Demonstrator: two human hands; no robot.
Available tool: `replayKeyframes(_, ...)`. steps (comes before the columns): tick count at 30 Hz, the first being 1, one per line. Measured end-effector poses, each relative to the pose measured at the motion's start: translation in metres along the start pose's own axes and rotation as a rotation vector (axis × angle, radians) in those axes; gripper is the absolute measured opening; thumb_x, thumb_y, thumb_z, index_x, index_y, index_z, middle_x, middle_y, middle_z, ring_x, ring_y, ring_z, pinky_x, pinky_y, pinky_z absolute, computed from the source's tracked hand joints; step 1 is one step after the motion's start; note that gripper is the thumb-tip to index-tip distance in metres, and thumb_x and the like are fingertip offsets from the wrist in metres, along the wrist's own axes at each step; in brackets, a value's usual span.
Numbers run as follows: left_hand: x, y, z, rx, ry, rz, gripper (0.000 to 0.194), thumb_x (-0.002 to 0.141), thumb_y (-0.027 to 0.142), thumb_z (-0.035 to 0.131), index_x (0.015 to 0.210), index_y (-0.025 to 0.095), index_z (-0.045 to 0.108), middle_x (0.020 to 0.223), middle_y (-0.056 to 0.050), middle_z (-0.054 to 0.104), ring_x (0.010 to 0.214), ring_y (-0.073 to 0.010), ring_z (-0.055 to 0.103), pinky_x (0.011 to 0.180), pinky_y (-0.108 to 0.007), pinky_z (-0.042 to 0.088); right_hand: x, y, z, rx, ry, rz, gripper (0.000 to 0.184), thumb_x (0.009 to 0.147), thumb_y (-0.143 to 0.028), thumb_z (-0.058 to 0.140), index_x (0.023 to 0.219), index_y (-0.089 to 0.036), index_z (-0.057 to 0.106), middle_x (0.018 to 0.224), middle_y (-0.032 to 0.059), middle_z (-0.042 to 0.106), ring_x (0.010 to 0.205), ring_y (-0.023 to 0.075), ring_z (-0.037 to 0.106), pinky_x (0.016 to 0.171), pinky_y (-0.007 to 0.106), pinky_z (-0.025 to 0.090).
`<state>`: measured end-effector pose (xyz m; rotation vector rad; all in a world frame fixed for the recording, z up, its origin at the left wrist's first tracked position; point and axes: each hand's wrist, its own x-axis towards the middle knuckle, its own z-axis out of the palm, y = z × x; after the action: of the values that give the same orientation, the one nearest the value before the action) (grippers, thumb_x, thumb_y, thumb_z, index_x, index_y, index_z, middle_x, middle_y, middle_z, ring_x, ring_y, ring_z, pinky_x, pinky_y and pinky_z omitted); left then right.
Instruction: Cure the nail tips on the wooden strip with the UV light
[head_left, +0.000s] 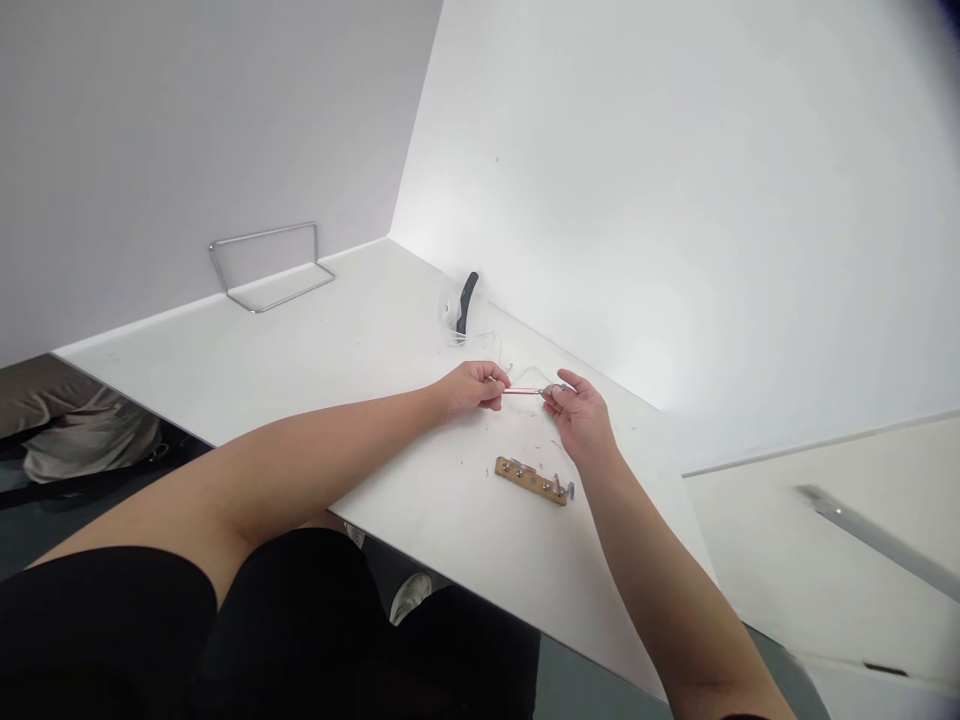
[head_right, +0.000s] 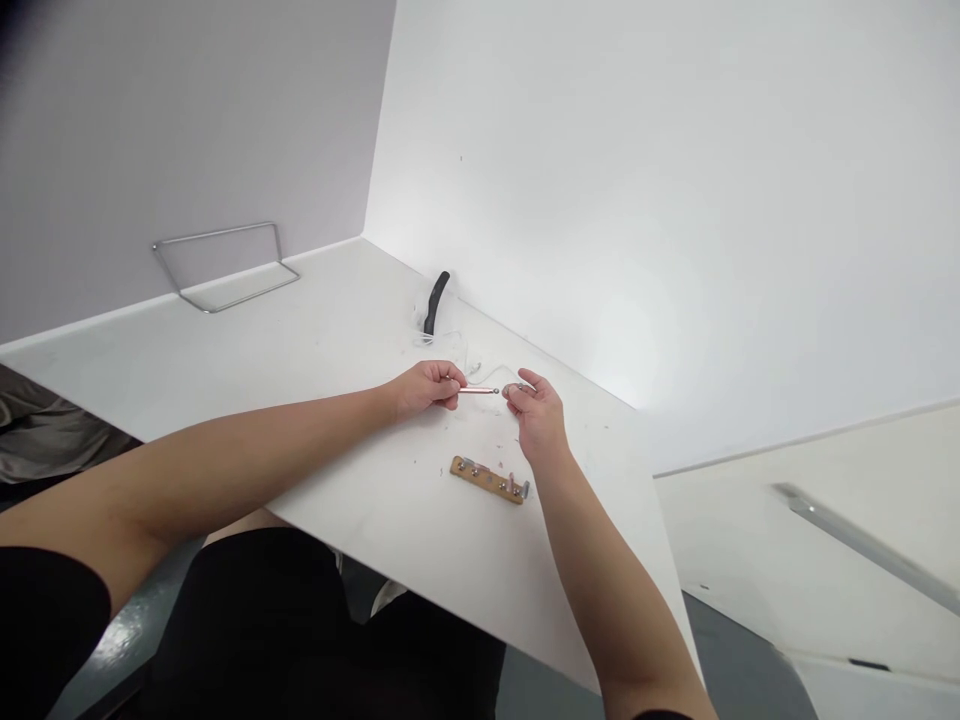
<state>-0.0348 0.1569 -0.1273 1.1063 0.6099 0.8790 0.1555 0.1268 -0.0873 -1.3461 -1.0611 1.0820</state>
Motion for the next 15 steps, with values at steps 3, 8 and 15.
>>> replayKeyframes(3, -0.0001, 0.0001, -0.0001, 0.009, -0.005, 0.006, 0.004, 0.076, 0.013, 0.05, 0.078, 0.012, 0.053, 0.05, 0.001, 0.056, 0.048, -0.0053, 0.049, 0.056, -0.02, 0.038, -0.0026, -0.0032, 0.0056, 0.0, 0.004, -0.034, 0.04, 0.059, -0.021, 0.068, 0.096, -0.02, 0.051, 0.066, -0.0049, 0.058, 0.066, 0.0095, 0.057, 0.066, 0.025, 0.043)
replayKeyframes(8, 0.0009, -0.0017, -0.0003, 0.018, -0.02, 0.026, 0.004, 0.075, 0.014, 0.05, 0.078, 0.012, 0.053, 0.049, 0.001, 0.056, 0.047, -0.005, 0.048, 0.055, -0.019, 0.038, -0.0079, -0.0058, 0.0105, -0.015, -0.012, -0.103, 0.039, 0.059, -0.019, 0.069, 0.095, -0.019, 0.053, 0.067, -0.0039, 0.059, 0.064, 0.0099, 0.056, 0.067, 0.027, 0.044)
replayKeyframes(15, -0.0003, 0.0007, -0.0006, 0.006, 0.001, 0.013, 0.004, 0.075, 0.014, 0.051, 0.078, 0.011, 0.053, 0.049, 0.001, 0.056, 0.046, -0.0049, 0.048, 0.054, -0.019, 0.038, -0.0082, -0.0091, 0.0093, -0.053, 0.006, -0.185, 0.037, 0.059, -0.02, 0.069, 0.094, -0.02, 0.055, 0.066, -0.0031, 0.06, 0.066, 0.0117, 0.057, 0.069, 0.029, 0.045)
